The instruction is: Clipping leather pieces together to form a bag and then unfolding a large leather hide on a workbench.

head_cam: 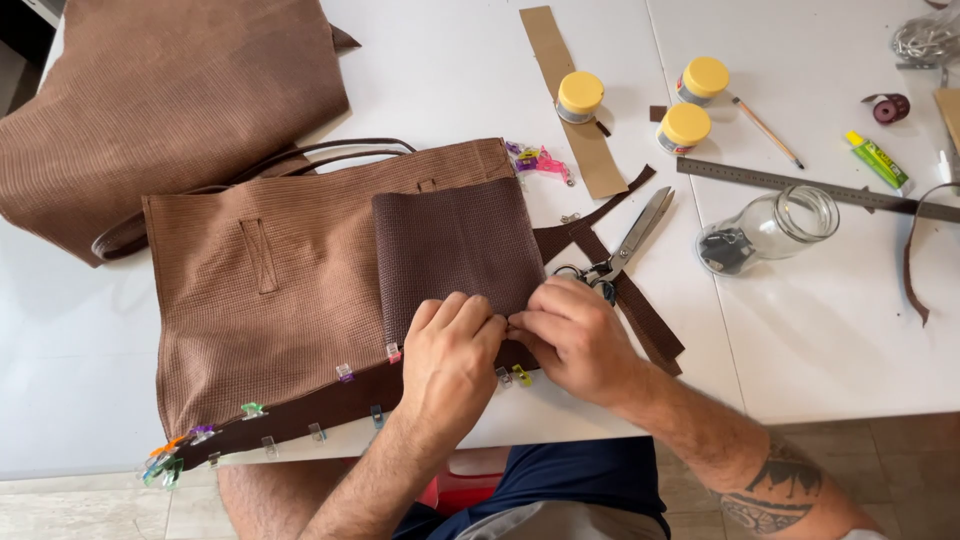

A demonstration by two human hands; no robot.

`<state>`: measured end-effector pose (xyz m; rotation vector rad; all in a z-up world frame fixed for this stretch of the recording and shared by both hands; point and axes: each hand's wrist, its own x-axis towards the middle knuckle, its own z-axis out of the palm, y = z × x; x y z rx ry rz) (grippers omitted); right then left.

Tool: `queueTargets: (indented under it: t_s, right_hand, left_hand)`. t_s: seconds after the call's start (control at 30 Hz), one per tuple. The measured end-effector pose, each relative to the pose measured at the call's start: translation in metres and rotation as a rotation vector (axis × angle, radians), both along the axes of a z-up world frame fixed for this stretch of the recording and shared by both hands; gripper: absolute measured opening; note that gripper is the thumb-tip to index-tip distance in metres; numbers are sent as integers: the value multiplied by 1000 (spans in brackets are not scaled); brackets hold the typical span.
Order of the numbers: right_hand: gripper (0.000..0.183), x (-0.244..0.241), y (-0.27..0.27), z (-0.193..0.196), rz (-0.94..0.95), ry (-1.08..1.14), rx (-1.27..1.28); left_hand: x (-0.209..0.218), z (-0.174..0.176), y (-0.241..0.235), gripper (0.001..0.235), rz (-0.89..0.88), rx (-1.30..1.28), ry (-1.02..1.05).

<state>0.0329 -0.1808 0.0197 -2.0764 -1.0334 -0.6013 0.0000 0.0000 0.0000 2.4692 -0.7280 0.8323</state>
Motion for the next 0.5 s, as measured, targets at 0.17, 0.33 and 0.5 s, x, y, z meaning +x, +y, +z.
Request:
queueTargets:
  t_s: [0.17,0.33,0.5]
  right_hand:
    - [17,90,-32,12,3,340,-49]
    - [35,162,-50,-26,-505,247,-432]
    - [10,178,-54,-55,-611,289,-429]
  left_hand:
    - [5,-7,2,14,-14,-40,-3]
    - [7,-4,1,19,-9,-35,-17]
    - [3,-6,2,17,-7,-79,-4]
